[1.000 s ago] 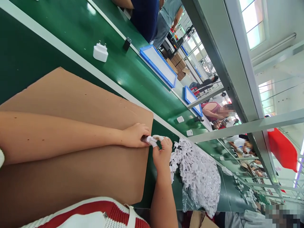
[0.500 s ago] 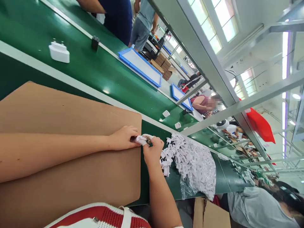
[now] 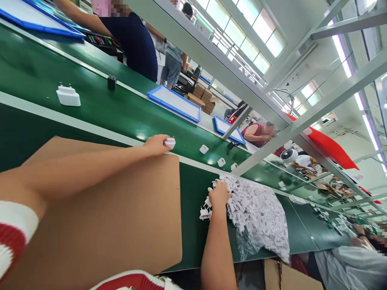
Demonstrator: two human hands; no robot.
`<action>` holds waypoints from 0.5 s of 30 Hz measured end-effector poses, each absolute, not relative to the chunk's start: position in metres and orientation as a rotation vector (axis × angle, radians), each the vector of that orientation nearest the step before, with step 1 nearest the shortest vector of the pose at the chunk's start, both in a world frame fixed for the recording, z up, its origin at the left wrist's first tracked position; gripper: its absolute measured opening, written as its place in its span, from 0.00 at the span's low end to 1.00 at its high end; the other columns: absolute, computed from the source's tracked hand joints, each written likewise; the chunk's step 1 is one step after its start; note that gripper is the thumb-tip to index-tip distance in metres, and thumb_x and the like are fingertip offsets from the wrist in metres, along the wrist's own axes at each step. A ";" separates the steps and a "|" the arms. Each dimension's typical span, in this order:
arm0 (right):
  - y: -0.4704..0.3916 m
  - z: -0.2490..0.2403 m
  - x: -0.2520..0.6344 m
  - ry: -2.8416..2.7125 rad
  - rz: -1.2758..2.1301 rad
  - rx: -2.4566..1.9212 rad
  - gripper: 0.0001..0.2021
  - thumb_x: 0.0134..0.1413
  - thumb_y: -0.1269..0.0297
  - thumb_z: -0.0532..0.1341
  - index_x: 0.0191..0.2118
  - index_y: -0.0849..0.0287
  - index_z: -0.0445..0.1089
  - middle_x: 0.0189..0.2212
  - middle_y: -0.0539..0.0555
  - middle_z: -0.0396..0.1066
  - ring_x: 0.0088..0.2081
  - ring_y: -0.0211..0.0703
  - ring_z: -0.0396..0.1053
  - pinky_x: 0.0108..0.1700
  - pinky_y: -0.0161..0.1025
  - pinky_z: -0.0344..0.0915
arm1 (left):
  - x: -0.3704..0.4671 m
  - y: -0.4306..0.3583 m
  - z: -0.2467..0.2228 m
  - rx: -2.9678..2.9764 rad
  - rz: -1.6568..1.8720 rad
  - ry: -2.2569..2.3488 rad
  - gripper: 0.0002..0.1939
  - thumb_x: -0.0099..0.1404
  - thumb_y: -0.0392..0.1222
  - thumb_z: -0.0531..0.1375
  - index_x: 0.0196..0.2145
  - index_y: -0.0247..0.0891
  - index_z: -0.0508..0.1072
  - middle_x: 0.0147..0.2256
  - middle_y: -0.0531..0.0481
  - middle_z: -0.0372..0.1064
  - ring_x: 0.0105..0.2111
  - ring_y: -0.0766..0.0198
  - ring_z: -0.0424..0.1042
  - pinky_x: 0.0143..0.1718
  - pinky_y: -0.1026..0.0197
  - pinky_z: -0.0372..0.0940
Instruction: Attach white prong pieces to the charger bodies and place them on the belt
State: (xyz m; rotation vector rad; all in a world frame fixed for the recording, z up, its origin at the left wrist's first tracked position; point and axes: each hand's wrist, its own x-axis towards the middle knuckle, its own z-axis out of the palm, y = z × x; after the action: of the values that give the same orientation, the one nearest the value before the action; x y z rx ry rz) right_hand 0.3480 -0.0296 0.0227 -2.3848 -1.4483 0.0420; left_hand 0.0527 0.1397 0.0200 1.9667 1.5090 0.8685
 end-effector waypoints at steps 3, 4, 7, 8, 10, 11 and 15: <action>-0.030 0.022 0.346 -1.459 0.067 -2.319 0.17 0.48 0.77 0.61 0.43 0.57 0.78 0.49 0.66 0.72 0.50 0.63 0.72 0.56 0.60 0.59 | 0.039 0.167 0.022 1.887 0.867 1.695 0.17 0.57 0.47 0.64 0.41 0.35 0.76 0.37 0.46 0.75 0.45 0.49 0.72 0.46 0.51 0.60; -0.030 0.022 0.344 -1.463 0.076 -2.285 0.16 0.47 0.77 0.61 0.41 0.57 0.78 0.48 0.65 0.72 0.50 0.63 0.71 0.56 0.59 0.59 | 0.036 0.172 0.021 1.854 0.869 1.743 0.17 0.56 0.48 0.65 0.41 0.36 0.76 0.36 0.46 0.75 0.46 0.48 0.72 0.47 0.50 0.60; -0.032 0.023 0.336 -1.483 0.120 -2.144 0.17 0.50 0.74 0.59 0.44 0.58 0.78 0.48 0.65 0.72 0.53 0.63 0.69 0.57 0.57 0.60 | 0.035 0.173 0.014 1.763 0.928 1.878 0.28 0.51 0.49 0.69 0.49 0.37 0.74 0.45 0.39 0.74 0.53 0.37 0.67 0.50 0.44 0.59; -0.033 0.023 0.333 -1.487 0.146 -2.088 0.18 0.52 0.72 0.58 0.47 0.58 0.78 0.50 0.65 0.71 0.54 0.61 0.69 0.57 0.55 0.61 | 0.037 0.171 0.012 1.739 0.971 1.920 0.34 0.52 0.49 0.68 0.55 0.36 0.71 0.52 0.36 0.71 0.59 0.32 0.61 0.52 0.41 0.58; -0.033 0.021 0.327 -1.486 0.221 -1.981 0.20 0.57 0.68 0.56 0.53 0.59 0.76 0.52 0.64 0.71 0.52 0.55 0.71 0.55 0.49 0.65 | 0.045 0.166 0.010 1.757 1.127 1.973 0.43 0.55 0.51 0.66 0.65 0.36 0.61 0.64 0.34 0.58 0.67 0.30 0.47 0.59 0.37 0.52; -0.032 0.019 0.325 -1.489 0.260 -1.942 0.21 0.59 0.66 0.54 0.55 0.59 0.74 0.52 0.62 0.72 0.49 0.52 0.73 0.52 0.46 0.68 | 0.051 0.165 0.010 1.820 1.216 1.959 0.43 0.58 0.50 0.65 0.67 0.36 0.57 0.68 0.35 0.52 0.69 0.32 0.43 0.63 0.37 0.49; -0.027 0.013 0.316 -1.278 0.634 -1.690 0.24 0.58 0.67 0.51 0.59 0.58 0.69 0.42 0.55 0.79 0.36 0.42 0.76 0.39 0.39 0.69 | 0.090 0.176 0.012 2.269 1.102 1.637 0.35 0.64 0.44 0.58 0.67 0.36 0.60 0.70 0.38 0.51 0.70 0.42 0.47 0.70 0.43 0.43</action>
State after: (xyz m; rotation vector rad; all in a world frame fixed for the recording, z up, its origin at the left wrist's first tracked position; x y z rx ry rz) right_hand 0.3159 -0.0274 0.0126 -1.6900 -1.2777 0.6338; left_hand 0.0899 0.1755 0.0119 2.2690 1.6371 1.1019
